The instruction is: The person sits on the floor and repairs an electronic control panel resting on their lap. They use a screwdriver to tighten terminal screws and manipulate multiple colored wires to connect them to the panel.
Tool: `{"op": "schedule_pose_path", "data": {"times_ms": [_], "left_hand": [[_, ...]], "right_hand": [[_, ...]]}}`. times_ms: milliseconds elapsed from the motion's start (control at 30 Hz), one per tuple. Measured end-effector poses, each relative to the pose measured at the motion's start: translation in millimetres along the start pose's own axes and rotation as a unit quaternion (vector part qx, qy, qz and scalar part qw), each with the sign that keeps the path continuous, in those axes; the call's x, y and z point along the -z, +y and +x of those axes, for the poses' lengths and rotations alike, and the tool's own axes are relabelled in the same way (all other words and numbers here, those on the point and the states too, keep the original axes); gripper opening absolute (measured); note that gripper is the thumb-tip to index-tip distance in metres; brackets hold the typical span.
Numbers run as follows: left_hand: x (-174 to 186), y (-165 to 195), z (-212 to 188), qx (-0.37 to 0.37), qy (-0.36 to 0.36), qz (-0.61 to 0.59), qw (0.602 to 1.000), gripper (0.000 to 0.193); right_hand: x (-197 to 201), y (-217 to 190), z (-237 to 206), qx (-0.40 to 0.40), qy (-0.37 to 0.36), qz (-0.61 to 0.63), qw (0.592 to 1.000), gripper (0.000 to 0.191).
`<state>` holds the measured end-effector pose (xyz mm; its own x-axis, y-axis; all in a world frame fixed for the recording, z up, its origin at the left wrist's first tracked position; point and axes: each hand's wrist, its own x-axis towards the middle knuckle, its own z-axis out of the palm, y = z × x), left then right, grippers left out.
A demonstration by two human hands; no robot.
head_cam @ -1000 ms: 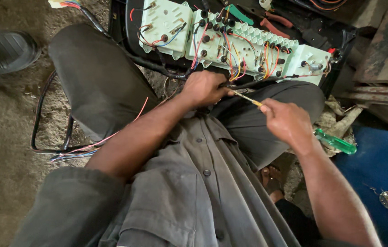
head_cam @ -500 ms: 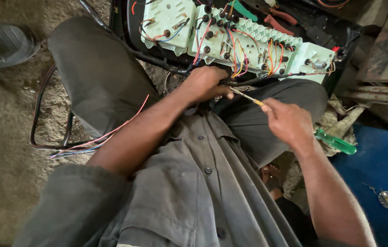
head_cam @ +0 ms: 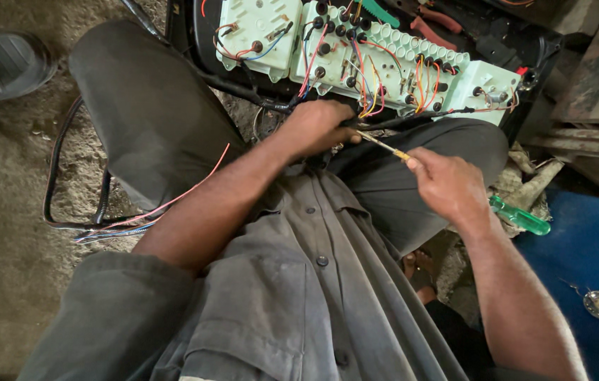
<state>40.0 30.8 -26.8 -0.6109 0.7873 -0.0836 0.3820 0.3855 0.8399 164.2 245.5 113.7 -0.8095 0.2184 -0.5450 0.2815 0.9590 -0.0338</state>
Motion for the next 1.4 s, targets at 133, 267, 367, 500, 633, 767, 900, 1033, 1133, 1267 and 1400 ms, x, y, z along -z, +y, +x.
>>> {"op": "schedule_pose_path", "data": {"times_ms": [133, 267, 367, 500, 633, 767, 900, 1033, 1133, 1267, 1400], "left_hand": [[2.8, 2.2, 0.1, 0.024, -0.015, -0.007, 1.0, 0.037], [7.2, 3.4, 0.3, 0.012, -0.011, -0.012, 1.0, 0.038], [9.2, 4.4, -0.5, 0.022, -0.018, -0.012, 1.0, 0.039], [8.0, 3.2, -2.0, 0.06, -0.021, 0.001, 0.998, 0.044], [2.3, -0.9, -0.8, 0.085, -0.033, 0.032, 0.995, 0.05], [-0.9, -4.1, 2.2, 0.052, -0.019, 0.038, 0.998, 0.05], [1.3, -5.5, 0.8, 0.07, -0.039, 0.022, 0.997, 0.049], [0.9, -8.3, -1.8, 0.057, -0.037, 0.003, 0.998, 0.046], [-3.4, -12.1, -0.7, 0.044, -0.018, -0.018, 0.999, 0.041], [-9.0, -15.2, 3.2, 0.04, -0.001, -0.012, 0.999, 0.041], [-11.5, -11.5, 2.6, 0.081, 0.026, 0.032, 0.996, 0.043]], "right_hand": [[-1.1, 0.1, 2.1, 0.005, 0.002, 0.002, 1.0, 0.027], [-2.5, -0.2, 1.6, 0.003, 0.003, -0.01, 1.0, 0.027], [-2.9, -1.4, 1.5, 0.008, 0.017, 0.0, 1.0, 0.026], [-3.2, -1.5, 2.2, 0.022, 0.021, 0.006, 1.0, 0.026], [-4.3, 1.2, 2.7, 0.011, 0.007, 0.006, 1.0, 0.027], [-4.3, 1.3, 4.5, 0.008, -0.001, -0.015, 1.0, 0.029], [-3.4, -3.3, 7.3, 0.004, -0.011, -0.019, 1.0, 0.03], [-2.2, -4.7, 11.0, -0.032, -0.049, -0.029, 0.998, 0.033], [-3.5, -4.1, 13.7, -0.049, -0.062, -0.038, 0.996, 0.033], [-5.6, -6.6, 16.9, -0.042, -0.054, -0.041, 0.997, 0.035], [-6.1, -13.0, 19.6, -0.065, -0.057, -0.043, 0.995, 0.036]]}}
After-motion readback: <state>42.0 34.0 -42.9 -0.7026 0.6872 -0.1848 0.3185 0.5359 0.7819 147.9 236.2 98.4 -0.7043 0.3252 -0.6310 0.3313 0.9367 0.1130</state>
